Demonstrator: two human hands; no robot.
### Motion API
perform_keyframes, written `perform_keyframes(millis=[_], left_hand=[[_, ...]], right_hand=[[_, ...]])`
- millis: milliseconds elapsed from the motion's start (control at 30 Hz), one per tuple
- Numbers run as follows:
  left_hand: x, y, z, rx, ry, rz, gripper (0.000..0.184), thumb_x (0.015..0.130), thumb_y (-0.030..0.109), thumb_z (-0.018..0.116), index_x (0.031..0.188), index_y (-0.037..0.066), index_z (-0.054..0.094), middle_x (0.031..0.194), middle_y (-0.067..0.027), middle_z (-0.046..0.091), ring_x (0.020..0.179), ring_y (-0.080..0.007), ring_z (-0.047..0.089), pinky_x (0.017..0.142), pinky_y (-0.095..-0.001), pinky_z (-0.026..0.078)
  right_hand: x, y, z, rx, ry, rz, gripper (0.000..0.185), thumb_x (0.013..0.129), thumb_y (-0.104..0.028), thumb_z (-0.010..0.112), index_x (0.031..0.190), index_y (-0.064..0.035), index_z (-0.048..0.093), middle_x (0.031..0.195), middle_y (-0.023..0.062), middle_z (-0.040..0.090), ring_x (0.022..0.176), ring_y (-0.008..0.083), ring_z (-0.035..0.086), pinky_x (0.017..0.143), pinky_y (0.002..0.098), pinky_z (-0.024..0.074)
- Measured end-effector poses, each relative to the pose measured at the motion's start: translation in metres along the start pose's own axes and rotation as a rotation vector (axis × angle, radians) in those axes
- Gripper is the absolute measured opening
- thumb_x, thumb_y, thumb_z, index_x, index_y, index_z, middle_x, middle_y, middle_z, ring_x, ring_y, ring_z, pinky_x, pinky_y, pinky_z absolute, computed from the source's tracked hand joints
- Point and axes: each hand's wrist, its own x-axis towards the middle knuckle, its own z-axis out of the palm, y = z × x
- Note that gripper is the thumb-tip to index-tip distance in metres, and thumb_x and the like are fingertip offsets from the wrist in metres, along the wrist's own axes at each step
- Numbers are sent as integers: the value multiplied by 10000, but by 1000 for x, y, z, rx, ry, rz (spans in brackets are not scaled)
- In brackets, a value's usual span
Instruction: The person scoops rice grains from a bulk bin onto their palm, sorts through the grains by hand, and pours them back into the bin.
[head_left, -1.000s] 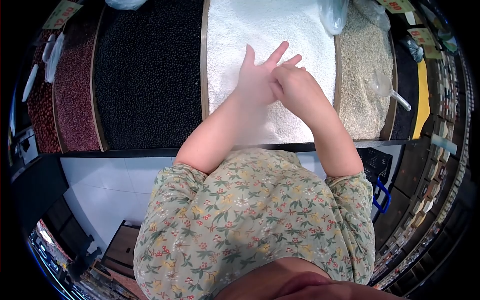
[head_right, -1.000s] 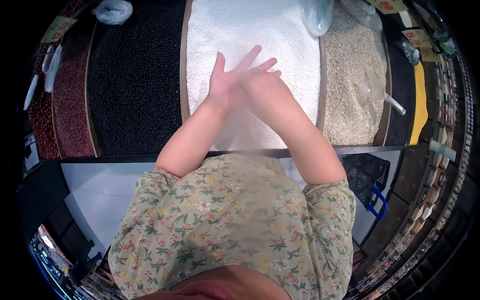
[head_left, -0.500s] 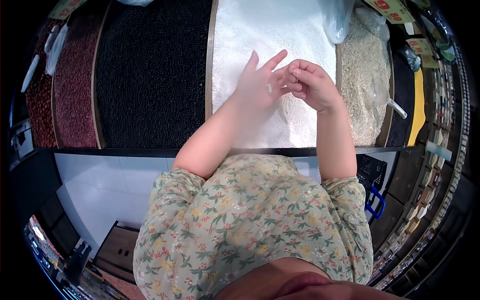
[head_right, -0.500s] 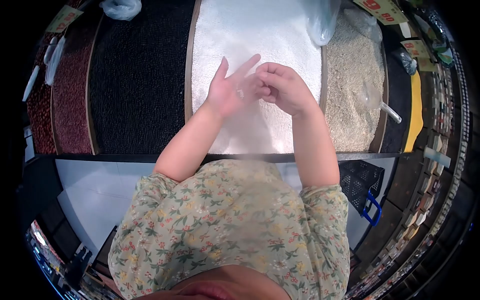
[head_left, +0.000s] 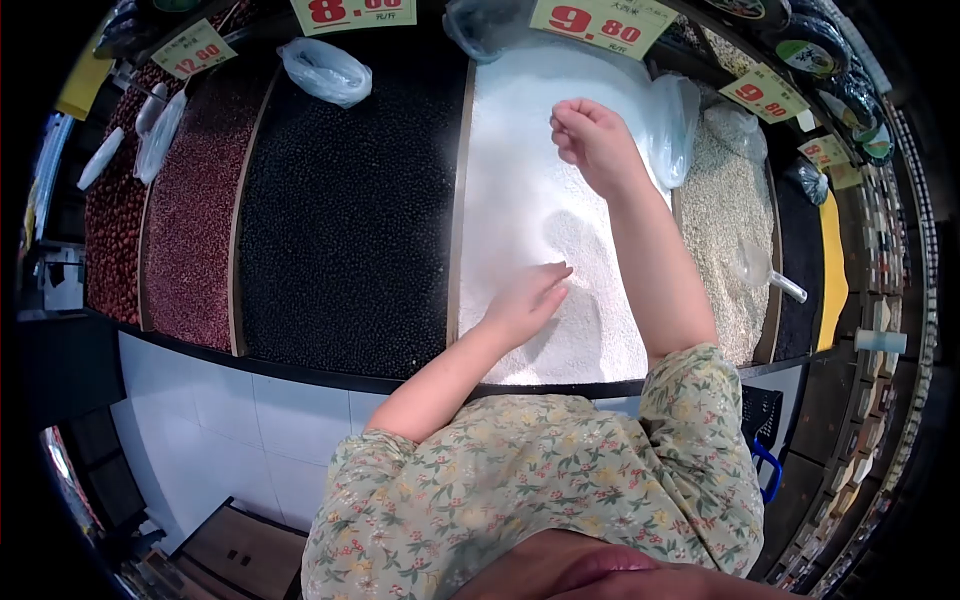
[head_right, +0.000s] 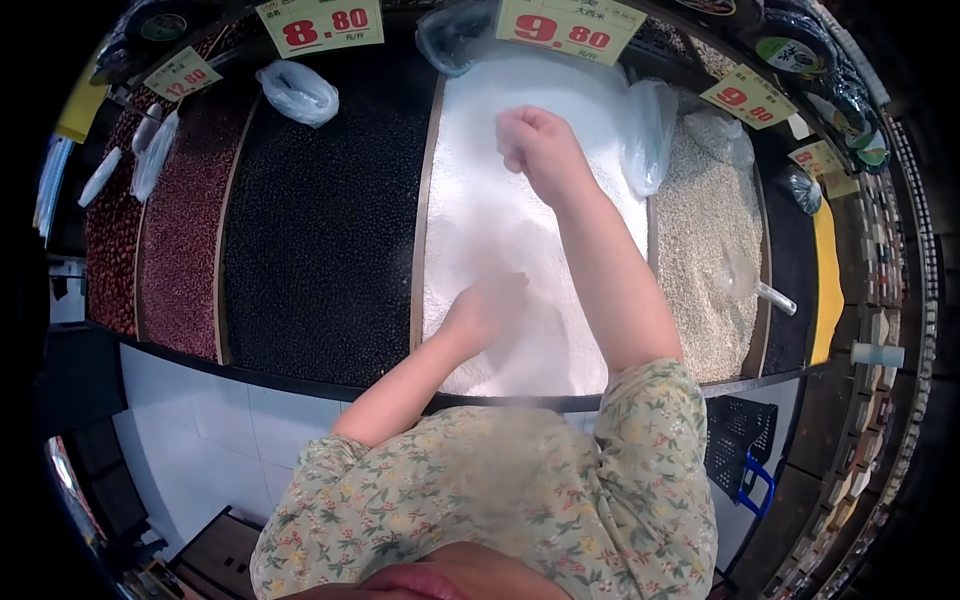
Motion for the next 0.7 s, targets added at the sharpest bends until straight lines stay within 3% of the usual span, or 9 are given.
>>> perform_keyframes(millis=[167,267,300,367,500,567,700], left_hand=[[-13,13,-11,-39,27,-1,323,926,233,552,1160,20,616,1194,-179,612,1118,-344,566,960,-404,445],[-18,17,-18,44,41,-6,307,918,221,568,1140,19,626,1187,-179,617,1114,-340,573,953,-406,453],[-20,17,-20,51,59,-4,300,902,192,600,1153,32,631,1199,-158,618,1119,-324,572,963,-385,445],[-22,16,-22,51,82,-13,304,886,162,632,1167,45,637,1211,-138,619,1124,-309,570,973,-364,438],[-26,2,-22,123,111,-18,304,916,207,569,1154,26,625,1209,-171,611,1133,-326,567,969,-390,444],[-23,2,-24,74,137,-172,259,854,109,617,1096,24,654,1158,-171,631,1075,-313,597,919,-367,466],[-10,-26,-32,256,187,-147,242,847,83,612,1076,19,657,1130,-172,636,1037,-308,619,886,-353,484]], right_hand=[[170,-17,10,-181,277,-39,96,876,-61,602,896,32,599,812,71,624,706,109,582,531,236,448],[214,-19,11,-111,386,8,270,904,-60,579,1117,93,515,1055,173,609,850,219,642,590,272,517],[217,-18,11,-108,376,11,270,904,-60,579,1117,93,515,1055,173,609,850,219,642,590,272,517],[213,-16,9,-90,363,-13,316,949,-75,506,1204,103,452,1157,200,567,928,268,632,668,312,536],[166,-6,-6,-74,240,-28,338,985,-97,426,1252,107,459,1165,198,570,1006,286,619,801,346,514],[132,4,-27,-68,161,-62,350,965,-104,469,1249,100,486,1160,189,594,990,268,626,786,329,513],[30,14,-70,-147,90,-84,327,943,-127,517,1197,75,560,1118,165,639,982,243,635,774,300,504]])
